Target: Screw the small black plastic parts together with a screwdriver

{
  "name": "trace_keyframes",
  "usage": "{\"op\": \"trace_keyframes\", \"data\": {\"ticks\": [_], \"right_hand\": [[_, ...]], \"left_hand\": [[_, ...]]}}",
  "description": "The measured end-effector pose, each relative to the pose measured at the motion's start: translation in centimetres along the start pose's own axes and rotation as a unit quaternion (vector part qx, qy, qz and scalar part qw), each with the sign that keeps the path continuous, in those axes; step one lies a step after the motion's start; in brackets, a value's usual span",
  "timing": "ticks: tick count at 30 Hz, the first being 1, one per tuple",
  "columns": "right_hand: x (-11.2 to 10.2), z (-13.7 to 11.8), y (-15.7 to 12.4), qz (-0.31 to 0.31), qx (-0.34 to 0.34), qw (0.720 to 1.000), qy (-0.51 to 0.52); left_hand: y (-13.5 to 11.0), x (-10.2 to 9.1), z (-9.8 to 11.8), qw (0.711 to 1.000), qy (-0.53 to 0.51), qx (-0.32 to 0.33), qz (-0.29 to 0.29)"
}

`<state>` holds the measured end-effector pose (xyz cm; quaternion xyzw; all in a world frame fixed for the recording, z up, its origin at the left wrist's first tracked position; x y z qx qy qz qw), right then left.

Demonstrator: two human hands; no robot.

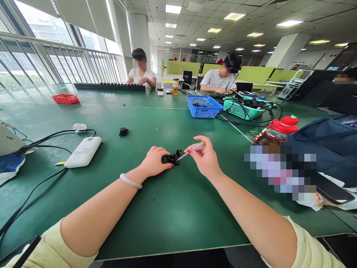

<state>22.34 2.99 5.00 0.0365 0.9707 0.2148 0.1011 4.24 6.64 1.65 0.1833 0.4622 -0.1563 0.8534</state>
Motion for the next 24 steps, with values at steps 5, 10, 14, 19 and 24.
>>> {"op": "trace_keyframes", "data": {"ticks": [5,10,14,19,24], "right_hand": [[1.2,-0.3,-0.4,-0.051,-0.033,0.996,-0.062],[1.7,-1.0,-0.6,-0.071,-0.058,0.990,-0.103],[1.8,-1.5,-0.8,-0.056,-0.075,0.988,-0.122],[2.3,-2.4,-1.3,-0.050,-0.169,0.974,-0.139],[1.7,-4.0,-2.0,0.006,-0.243,0.960,-0.140]], "left_hand": [[0.0,-0.1,0.2,1.000,-0.009,0.020,0.010],[0.0,-0.2,0.4,0.999,0.001,0.032,0.014],[-0.1,-0.3,0.6,0.999,0.000,0.040,0.021],[-0.1,-0.2,0.5,0.999,0.004,0.039,0.021],[-0.1,-0.2,0.4,0.999,0.014,0.031,0.020]]}}
Point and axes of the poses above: each hand's wrist, its own y-axis towards the middle knuckle, its own x-axis out of the palm, z = x × y, the point moved 8 cm from there along y, towards the middle knuckle, and after that the axes turned 3 degrees about -y, right-handed, at the moved point
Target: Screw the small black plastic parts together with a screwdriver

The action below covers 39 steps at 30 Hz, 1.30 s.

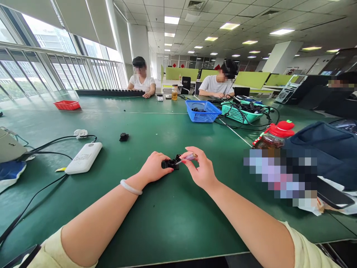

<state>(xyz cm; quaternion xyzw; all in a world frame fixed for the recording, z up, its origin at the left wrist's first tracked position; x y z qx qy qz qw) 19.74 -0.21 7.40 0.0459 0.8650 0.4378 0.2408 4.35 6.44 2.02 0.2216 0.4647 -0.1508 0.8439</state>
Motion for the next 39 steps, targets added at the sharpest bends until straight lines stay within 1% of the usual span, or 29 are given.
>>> {"op": "trace_keyframes", "data": {"ticks": [3,9,14,20,24,26,29,31,36,39], "right_hand": [[-0.2,-0.5,0.0,0.027,-0.009,0.999,0.017],[1.9,-1.1,0.1,-0.014,-0.066,0.998,-0.021],[3.0,-1.4,0.2,-0.032,-0.082,0.996,-0.031],[3.3,-0.9,0.6,-0.051,-0.044,0.997,-0.029],[2.9,-0.4,0.9,-0.061,-0.009,0.998,-0.024],[2.2,-0.5,0.9,-0.044,-0.009,0.999,-0.010],[0.7,-0.5,0.8,0.010,-0.009,1.000,0.003],[0.3,-0.1,0.7,0.020,0.001,1.000,-0.006],[1.6,1.2,0.5,-0.046,0.029,0.998,-0.020],[1.7,1.6,0.5,-0.049,0.050,0.997,-0.016]], "left_hand": [[0.0,-0.1,0.0,1.000,-0.001,-0.002,0.002],[0.2,0.0,0.0,1.000,-0.008,0.012,0.008],[0.3,0.2,0.0,1.000,-0.004,0.024,0.006],[0.4,-0.3,0.4,0.999,-0.007,0.035,0.014],[0.3,-0.5,0.4,0.999,-0.010,0.028,0.019],[0.4,-0.5,0.3,1.000,-0.006,0.026,0.015],[0.4,-0.2,0.3,0.999,0.005,0.031,0.008],[0.4,-0.1,0.4,0.999,0.009,0.038,0.008],[0.5,0.0,0.5,0.999,0.003,0.052,0.011],[0.5,0.0,0.5,0.998,-0.017,0.053,0.007]]}}
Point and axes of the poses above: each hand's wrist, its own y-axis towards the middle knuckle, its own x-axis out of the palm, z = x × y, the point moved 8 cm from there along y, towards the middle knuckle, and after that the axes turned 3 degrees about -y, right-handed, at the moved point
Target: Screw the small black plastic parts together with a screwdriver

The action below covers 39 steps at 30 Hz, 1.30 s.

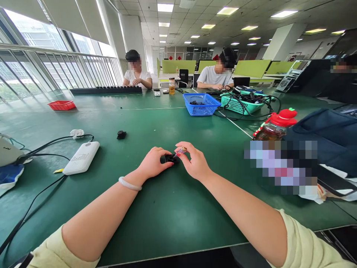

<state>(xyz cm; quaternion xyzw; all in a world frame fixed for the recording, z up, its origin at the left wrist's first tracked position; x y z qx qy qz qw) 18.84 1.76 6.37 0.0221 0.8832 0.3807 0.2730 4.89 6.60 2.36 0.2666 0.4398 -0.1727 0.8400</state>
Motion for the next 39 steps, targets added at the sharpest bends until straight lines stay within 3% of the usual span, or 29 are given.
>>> {"op": "trace_keyframes", "data": {"ticks": [5,12,17,22,27,33,39], "right_hand": [[-0.7,-0.1,0.1,0.008,0.026,1.000,0.000],[-4.7,0.8,-0.5,0.171,0.017,0.985,0.029],[-3.8,2.9,-0.1,0.119,0.066,0.991,-0.020],[-3.0,3.1,0.0,0.092,0.073,0.993,-0.011],[-3.4,2.9,0.0,0.101,0.076,0.991,-0.046],[-3.6,3.2,0.0,0.114,0.099,0.988,-0.039],[-2.3,1.7,-0.1,0.064,0.072,0.995,0.023]], "left_hand": [[-0.2,-0.2,0.1,1.000,-0.026,-0.011,0.006],[-0.9,-1.7,-0.7,0.994,0.006,-0.094,0.052],[-1.6,-2.4,-1.0,0.967,0.199,-0.159,0.013],[-2.0,-2.2,-1.2,0.957,0.229,-0.176,-0.037],[-1.5,-2.1,0.0,0.967,0.221,-0.125,-0.006],[-0.8,0.8,2.5,0.997,0.069,0.011,-0.021],[-0.2,2.8,2.2,0.997,0.043,0.011,-0.059]]}}
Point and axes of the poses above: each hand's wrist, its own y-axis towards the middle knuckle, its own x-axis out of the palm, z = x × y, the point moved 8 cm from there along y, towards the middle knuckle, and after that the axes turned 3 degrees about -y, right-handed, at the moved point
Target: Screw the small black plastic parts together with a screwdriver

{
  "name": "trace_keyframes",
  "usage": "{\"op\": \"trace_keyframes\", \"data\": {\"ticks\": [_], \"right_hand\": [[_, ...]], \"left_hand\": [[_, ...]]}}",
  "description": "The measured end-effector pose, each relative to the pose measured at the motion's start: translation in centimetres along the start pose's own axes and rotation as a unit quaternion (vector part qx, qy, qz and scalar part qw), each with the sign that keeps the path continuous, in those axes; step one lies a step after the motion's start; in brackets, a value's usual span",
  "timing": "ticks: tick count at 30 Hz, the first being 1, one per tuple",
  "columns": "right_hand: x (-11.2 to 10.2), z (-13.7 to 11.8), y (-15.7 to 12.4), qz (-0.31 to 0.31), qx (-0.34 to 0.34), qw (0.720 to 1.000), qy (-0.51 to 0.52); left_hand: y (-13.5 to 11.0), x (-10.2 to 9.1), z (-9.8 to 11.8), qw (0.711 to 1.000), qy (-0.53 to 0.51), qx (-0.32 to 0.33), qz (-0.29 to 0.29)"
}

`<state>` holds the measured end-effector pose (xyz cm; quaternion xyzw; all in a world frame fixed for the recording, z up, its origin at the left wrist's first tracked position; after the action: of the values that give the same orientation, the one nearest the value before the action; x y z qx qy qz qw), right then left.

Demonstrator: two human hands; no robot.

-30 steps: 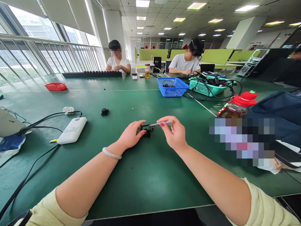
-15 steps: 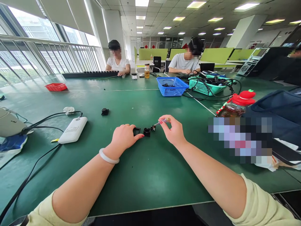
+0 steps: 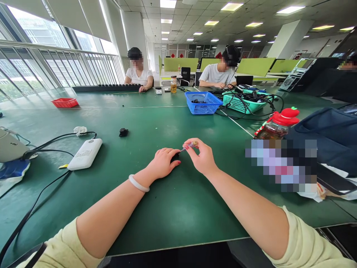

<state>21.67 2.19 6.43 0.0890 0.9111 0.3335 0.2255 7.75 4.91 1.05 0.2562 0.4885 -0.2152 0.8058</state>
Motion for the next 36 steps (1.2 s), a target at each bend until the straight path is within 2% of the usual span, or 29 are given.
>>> {"op": "trace_keyframes", "data": {"ticks": [6,9,12,14,18,22,25,28,33,36], "right_hand": [[-1.3,0.3,-0.1,0.048,0.010,0.999,0.023],[-1.6,0.8,-0.1,0.055,0.020,0.998,0.025],[-1.6,1.0,-0.1,0.056,0.020,0.998,0.024],[-1.6,0.9,-0.1,0.056,0.019,0.998,0.020],[-1.5,0.9,-0.1,0.054,0.020,0.998,0.014],[-1.4,0.8,-0.1,0.049,0.019,0.999,0.010],[-1.3,0.6,-0.1,0.047,0.015,0.999,0.002],[-1.2,0.5,-0.1,0.043,0.010,0.999,0.002],[-1.1,0.6,-0.1,0.039,0.013,0.999,-0.001],[-1.2,0.5,-0.1,0.038,0.014,0.999,-0.001]], "left_hand": [[0.2,-0.7,-1.5,1.000,0.007,-0.019,0.014],[0.1,-1.7,-3.7,0.997,0.014,-0.066,0.032],[-0.4,-3.6,-7.0,0.989,0.044,-0.129,0.053],[-1.3,-5.3,-10.0,0.974,0.073,-0.205,0.071],[-4.8,-9.4,-15.8,0.912,0.132,-0.375,0.104],[-7.4,-11.9,-19.1,0.877,0.160,-0.432,0.134],[-8.0,-12.6,-20.3,0.871,0.166,-0.436,0.152],[-7.7,-12.6,-20.6,0.877,0.165,-0.424,0.157],[-7.5,-13.1,-19.8,0.881,0.150,-0.400,0.202],[-7.7,-13.8,-18.8,0.879,0.130,-0.387,0.248]]}}
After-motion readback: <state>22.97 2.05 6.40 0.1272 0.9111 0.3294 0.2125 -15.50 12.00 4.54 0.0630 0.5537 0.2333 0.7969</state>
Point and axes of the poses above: each hand's wrist, its own y-axis towards the middle knuckle, its own x-axis out of the palm, z = x × y, the point moved 8 cm from there along y, towards the middle knuckle, and after that the axes turned 3 degrees about -y, right-handed, at the moved point
